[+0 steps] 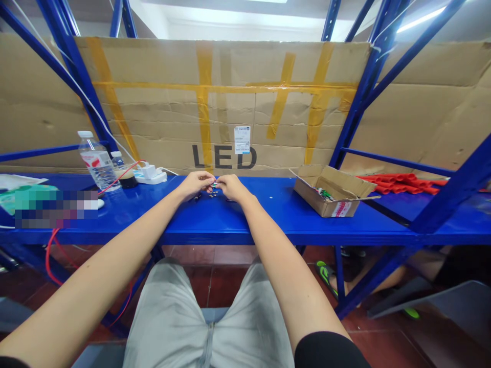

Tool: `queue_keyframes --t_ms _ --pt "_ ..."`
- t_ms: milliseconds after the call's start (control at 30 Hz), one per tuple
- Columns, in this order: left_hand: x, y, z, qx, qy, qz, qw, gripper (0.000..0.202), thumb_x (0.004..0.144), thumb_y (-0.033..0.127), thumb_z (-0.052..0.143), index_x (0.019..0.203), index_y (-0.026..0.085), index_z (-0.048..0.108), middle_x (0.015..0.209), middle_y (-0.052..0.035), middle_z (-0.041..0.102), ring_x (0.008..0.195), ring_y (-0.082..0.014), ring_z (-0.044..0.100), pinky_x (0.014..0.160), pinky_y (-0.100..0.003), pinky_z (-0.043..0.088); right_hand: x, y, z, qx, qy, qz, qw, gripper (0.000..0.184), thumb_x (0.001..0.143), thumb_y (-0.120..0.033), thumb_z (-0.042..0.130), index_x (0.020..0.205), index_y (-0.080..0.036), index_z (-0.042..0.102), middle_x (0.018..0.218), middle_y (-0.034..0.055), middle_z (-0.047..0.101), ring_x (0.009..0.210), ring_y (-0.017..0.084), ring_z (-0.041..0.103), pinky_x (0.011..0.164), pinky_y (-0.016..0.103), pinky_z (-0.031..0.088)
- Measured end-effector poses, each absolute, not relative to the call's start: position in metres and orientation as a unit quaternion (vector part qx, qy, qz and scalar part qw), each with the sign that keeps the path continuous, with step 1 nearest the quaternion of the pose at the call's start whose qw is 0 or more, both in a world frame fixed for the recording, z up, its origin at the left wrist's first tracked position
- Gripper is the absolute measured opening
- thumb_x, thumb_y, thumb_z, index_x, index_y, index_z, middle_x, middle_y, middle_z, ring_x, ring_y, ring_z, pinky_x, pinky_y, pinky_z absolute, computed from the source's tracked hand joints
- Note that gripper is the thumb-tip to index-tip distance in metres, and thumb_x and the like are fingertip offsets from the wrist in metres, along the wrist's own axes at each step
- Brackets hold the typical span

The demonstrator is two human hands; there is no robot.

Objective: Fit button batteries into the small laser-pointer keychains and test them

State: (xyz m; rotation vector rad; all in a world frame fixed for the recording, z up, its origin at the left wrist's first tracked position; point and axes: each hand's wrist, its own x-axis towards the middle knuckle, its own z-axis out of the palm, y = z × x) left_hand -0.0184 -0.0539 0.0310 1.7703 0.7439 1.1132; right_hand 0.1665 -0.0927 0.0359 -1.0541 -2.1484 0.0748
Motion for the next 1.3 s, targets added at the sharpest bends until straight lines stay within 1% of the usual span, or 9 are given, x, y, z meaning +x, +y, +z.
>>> queue_keyframes --t_ms 167,367,567,700,833,933,1100,1200,1300 --pt "-0.017 -0.057 0.032 0.685 0.303 0.443 0.492 0.028 0.069 0.027 0.083 0.087 0.01 0.069 0.07 -0.0063 0.072 0.06 -0.0154 0.066 0.063 -0.03 0.055 0.166 -0.094 0.037 -0.412 -0.836 0.032 0.361 0.022 0.086 -0.008 0.057 0.092 -0.012 0.078 0.09 0.0094 0.076 0.079 0.017 0.065 0.073 0.023 0.043" --pt "-0.017 -0.059 0.032 0.701 0.307 0.453 0.457 0.033 0.066 0.031 0.085 0.087 0.011 0.07 0.071 -0.006 0.072 0.063 -0.0159 0.067 0.066 -0.031 0.056 0.165 -0.095 0.037 -0.433 -0.835 0.01 0.34 0.023 0.089 -0.009 0.055 0.093 -0.013 0.077 0.093 0.0104 0.076 0.083 0.018 0.066 0.073 0.023 0.042" --pt "-0.016 -0.062 0.034 0.732 0.326 0.448 0.396 0.03 0.068 0.034 0.081 0.085 0.011 0.071 0.066 -0.0053 0.071 0.061 -0.0149 0.064 0.059 -0.026 0.05 0.165 -0.095 0.037 -0.439 -0.838 0.016 0.324 0.022 0.09 -0.012 0.056 0.094 -0.013 0.078 0.094 0.0112 0.077 0.083 0.019 0.067 0.074 0.024 0.043" --pt "-0.015 -0.061 0.034 0.726 0.338 0.45 0.396 0.028 0.068 0.034 0.081 0.082 0.012 0.071 0.062 -0.0034 0.068 0.057 -0.0135 0.06 0.055 -0.025 0.045 0.165 -0.095 0.037 -0.43 -0.844 0.001 0.321 0.022 0.091 -0.013 0.057 0.094 -0.011 0.078 0.095 0.0124 0.077 0.082 0.02 0.067 0.075 0.025 0.043" --pt "-0.016 -0.055 0.03 0.7 0.348 0.45 0.432 0.023 0.07 0.031 0.081 0.079 0.012 0.072 0.06 -0.0022 0.065 0.054 -0.0105 0.055 0.052 -0.022 0.04 0.164 -0.096 0.038 -0.422 -0.846 0.0 0.327 0.021 0.09 -0.012 0.057 0.096 -0.011 0.078 0.094 0.0124 0.076 0.083 0.02 0.067 0.075 0.025 0.043" --pt "-0.019 -0.052 0.029 0.666 0.357 0.431 0.493 0.02 0.071 0.028 0.082 0.077 0.012 0.072 0.061 -0.0023 0.064 0.052 -0.0082 0.052 0.049 -0.021 0.037 0.162 -0.095 0.038 -0.417 -0.848 0.004 0.328 0.02 0.09 -0.013 0.059 0.096 -0.013 0.078 0.094 0.0112 0.077 0.084 0.019 0.067 0.076 0.024 0.043" --pt "-0.02 -0.053 0.032 0.617 0.347 0.424 0.565 0.014 0.071 0.018 0.081 0.08 0.012 0.072 0.066 -0.0048 0.066 0.056 -0.0088 0.057 0.054 -0.021 0.045 0.16 -0.093 0.036 -0.406 -0.851 0.002 0.334 0.019 0.09 -0.014 0.06 0.096 -0.013 0.078 0.096 0.0121 0.077 0.087 0.02 0.068 0.078 0.024 0.044" --pt "-0.019 -0.055 0.033 0.605 0.341 0.442 0.568 0.014 0.071 0.013 0.079 0.082 0.011 0.071 0.069 -0.0063 0.069 0.057 -0.0097 0.06 0.056 -0.022 0.048 0.16 -0.092 0.035 -0.401 -0.851 -0.001 0.339 0.019 0.09 -0.014 0.06 0.096 -0.014 0.078 0.097 0.0115 0.077 0.088 0.02 0.068 0.078 0.024 0.044" --pt "-0.017 -0.054 0.032 0.589 0.35 0.471 0.556 0.013 0.07 0.01 0.078 0.079 0.012 0.069 0.067 -0.0055 0.068 0.056 -0.01 0.061 0.055 -0.022 0.048 0.161 -0.093 0.035 -0.411 -0.844 0.003 0.344 0.02 0.091 -0.014 0.059 0.096 -0.015 0.078 0.096 0.0101 0.077 0.087 0.019 0.068 0.079 0.024 0.044"
